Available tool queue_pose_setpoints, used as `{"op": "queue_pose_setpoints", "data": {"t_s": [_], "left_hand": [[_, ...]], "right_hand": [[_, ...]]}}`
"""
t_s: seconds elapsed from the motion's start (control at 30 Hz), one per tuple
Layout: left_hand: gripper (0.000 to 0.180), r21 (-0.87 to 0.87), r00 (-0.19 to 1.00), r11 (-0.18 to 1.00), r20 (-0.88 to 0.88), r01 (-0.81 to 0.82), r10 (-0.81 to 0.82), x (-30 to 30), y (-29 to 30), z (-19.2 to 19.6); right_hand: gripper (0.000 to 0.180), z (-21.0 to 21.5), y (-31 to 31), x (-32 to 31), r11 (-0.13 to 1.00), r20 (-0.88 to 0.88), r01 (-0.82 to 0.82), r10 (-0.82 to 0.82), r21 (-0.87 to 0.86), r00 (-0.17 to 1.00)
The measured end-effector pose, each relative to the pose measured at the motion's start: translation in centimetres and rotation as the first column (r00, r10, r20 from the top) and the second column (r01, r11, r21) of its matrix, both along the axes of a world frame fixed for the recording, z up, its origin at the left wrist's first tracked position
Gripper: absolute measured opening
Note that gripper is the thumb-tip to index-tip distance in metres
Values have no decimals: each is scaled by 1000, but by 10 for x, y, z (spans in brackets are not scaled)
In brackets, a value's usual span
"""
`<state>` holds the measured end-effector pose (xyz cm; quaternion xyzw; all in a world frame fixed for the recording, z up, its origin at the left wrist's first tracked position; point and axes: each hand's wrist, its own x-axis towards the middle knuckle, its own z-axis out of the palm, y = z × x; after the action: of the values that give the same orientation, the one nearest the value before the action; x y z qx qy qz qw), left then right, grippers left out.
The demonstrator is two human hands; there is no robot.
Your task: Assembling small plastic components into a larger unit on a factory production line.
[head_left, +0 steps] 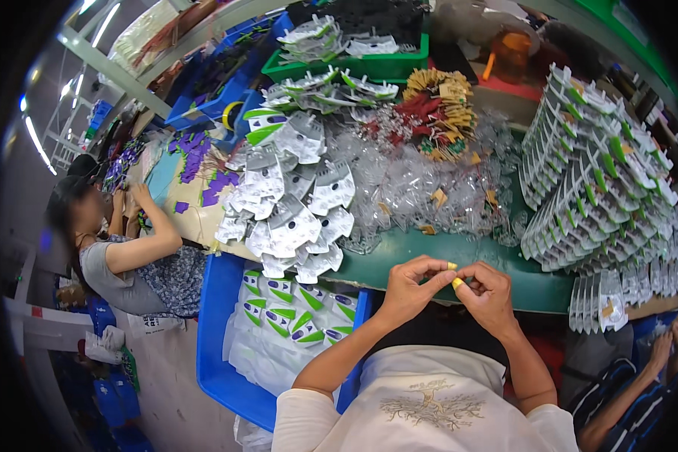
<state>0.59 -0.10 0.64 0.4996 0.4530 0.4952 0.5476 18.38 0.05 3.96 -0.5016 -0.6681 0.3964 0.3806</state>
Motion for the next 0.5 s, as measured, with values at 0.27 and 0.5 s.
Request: {"op": "queue_pose_setpoints", "data": {"t_s": [0.27, 0.5], "left_hand": [[44, -461, 734, 680, 657, 570, -171, -24, 34, 12], [32, 477, 763, 868, -610, 139, 214, -77, 193, 81]], "right_hand": [[11, -7, 23, 3, 990, -203, -140, 138, 8, 969], [9, -4, 26, 15, 992, -374, 68, -104, -107, 922]]}}
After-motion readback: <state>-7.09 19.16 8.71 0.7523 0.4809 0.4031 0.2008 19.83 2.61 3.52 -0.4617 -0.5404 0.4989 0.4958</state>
